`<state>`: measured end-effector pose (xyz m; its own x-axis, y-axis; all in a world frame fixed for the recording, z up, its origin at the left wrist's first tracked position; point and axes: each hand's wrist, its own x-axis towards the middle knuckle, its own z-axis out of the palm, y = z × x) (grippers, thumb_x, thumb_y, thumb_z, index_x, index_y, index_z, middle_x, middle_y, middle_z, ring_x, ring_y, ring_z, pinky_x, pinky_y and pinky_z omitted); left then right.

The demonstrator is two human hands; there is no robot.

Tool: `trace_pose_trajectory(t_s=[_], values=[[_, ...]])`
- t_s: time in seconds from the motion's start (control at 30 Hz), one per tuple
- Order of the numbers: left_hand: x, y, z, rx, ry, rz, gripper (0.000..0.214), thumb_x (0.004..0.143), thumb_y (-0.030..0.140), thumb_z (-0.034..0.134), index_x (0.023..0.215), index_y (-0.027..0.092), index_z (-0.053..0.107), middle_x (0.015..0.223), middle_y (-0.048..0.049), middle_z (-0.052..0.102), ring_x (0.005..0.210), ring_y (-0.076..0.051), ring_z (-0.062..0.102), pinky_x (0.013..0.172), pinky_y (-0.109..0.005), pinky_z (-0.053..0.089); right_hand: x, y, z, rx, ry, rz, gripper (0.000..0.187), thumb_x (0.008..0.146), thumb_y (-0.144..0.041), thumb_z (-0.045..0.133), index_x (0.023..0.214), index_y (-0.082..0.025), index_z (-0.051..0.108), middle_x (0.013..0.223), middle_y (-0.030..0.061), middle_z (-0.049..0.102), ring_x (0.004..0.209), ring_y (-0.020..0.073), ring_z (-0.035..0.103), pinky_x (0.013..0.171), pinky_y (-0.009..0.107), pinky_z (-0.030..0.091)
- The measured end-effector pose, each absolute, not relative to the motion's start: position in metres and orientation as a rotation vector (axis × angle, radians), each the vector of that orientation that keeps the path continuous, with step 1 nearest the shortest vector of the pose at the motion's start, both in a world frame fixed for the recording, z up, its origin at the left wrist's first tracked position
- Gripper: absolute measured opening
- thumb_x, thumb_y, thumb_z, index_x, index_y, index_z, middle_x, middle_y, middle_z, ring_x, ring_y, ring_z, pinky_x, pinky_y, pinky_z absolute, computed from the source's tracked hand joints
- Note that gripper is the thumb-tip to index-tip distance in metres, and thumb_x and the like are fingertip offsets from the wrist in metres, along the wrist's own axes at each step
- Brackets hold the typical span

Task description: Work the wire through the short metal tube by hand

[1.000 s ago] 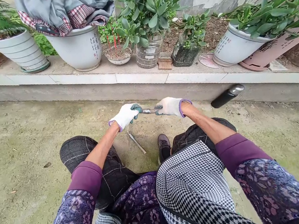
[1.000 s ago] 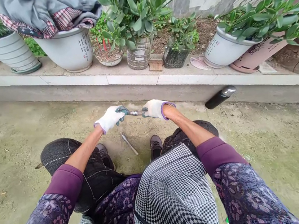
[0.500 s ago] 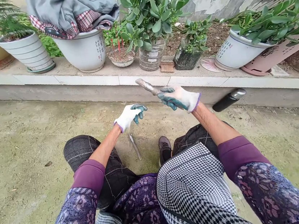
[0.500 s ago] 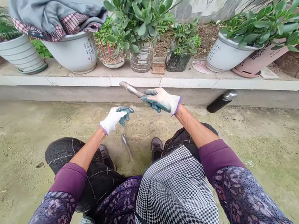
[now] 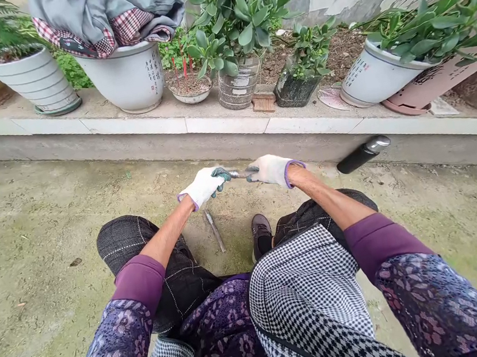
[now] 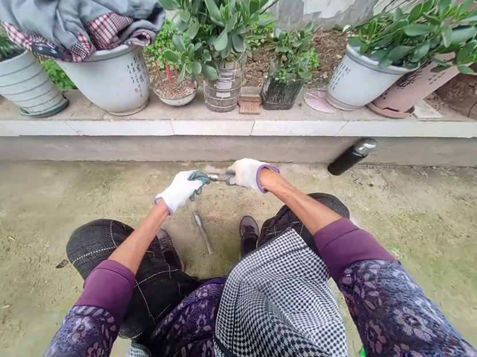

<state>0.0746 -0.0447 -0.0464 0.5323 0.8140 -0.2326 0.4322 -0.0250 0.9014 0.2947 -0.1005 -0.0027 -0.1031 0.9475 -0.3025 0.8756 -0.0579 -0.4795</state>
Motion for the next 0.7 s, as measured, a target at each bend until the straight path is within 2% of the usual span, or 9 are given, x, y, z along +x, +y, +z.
trace_pose_trajectory(t_s=[0.1, 0.2, 0.33, 0.47, 0.57, 0.7], values=[[0.077, -0.046, -0.045, 1.558, 0.993, 0.451, 0.021, 0.084, 0.022, 0.059, 0.095, 0.011, 0.073, 0.058, 0.0010, 0.060, 0.043, -0.007, 0.047, 0.039, -0.016, 0.040, 0.297, -0.092, 0.002, -2.097, -2.091, 0.693, 0.020, 0.083, -0.034, 0.067, 0.093, -0.017, 0.073, 0.073, 0.0042, 0.068, 0.068, 0.0158, 0.059, 0.059, 0.026, 0.037], [0.077, -0.047, -0.044, 1.469, 0.924, 0.501, 0.023, 0.084, 0.017, 0.058, 0.100, 0.009, 0.072, 0.060, 0.0004, 0.062, 0.043, -0.007, 0.049, 0.039, -0.017, 0.042, 0.297, -0.093, 0.008, -2.093, -2.082, 0.596, 0.026, 0.086, -0.039, 0.061, 0.098, -0.018, 0.071, 0.072, 0.0018, 0.064, 0.062, 0.0132, 0.053, 0.056, 0.024, 0.036], [0.074, -0.048, -0.045, 1.420, 0.897, 0.533, 0.023, 0.085, 0.018, 0.058, 0.101, 0.009, 0.072, 0.061, 0.0000, 0.063, 0.041, -0.006, 0.048, 0.039, -0.018, 0.043, 0.298, -0.101, 0.019, -1.989, -1.690, 0.867, 0.026, 0.086, -0.040, 0.062, 0.097, -0.018, 0.068, 0.061, -0.0031, 0.052, 0.046, 0.0084, 0.041, 0.042, 0.021, 0.033], [0.073, -0.045, -0.049, 1.408, 0.901, 0.539, 0.022, 0.085, 0.020, 0.060, 0.101, 0.011, 0.072, 0.059, 0.0011, 0.061, 0.043, -0.007, 0.048, 0.040, -0.018, 0.044, 0.301, -0.112, 0.030, -1.763, -1.421, 1.129, 0.028, 0.081, -0.038, 0.070, 0.096, -0.015, 0.067, 0.058, -0.0037, 0.051, 0.040, 0.0063, 0.038, 0.033, 0.018, 0.032], [0.074, -0.041, -0.053, 1.431, 0.954, 0.519, 0.018, 0.083, 0.018, 0.060, 0.095, 0.011, 0.072, 0.054, 0.0032, 0.055, 0.042, -0.007, 0.046, 0.039, -0.017, 0.041, 0.304, -0.119, 0.030, -1.630, -1.443, 1.425, 0.033, 0.075, -0.036, 0.076, 0.098, -0.013, 0.070, 0.056, -0.0039, 0.054, 0.038, 0.0061, 0.039, 0.031, 0.017, 0.031], [0.074, -0.038, -0.054, 1.554, 1.007, 0.467, 0.016, 0.080, 0.015, 0.061, 0.090, 0.012, 0.072, 0.058, 0.0027, 0.058, 0.047, -0.007, 0.049, 0.041, -0.015, 0.038, 0.303, -0.112, 0.018, -1.448, -1.394, 2.392, 0.032, 0.071, -0.033, 0.079, 0.094, -0.012, 0.075, 0.064, -0.0029, 0.061, 0.046, 0.0069, 0.044, 0.035, 0.016, 0.035]])
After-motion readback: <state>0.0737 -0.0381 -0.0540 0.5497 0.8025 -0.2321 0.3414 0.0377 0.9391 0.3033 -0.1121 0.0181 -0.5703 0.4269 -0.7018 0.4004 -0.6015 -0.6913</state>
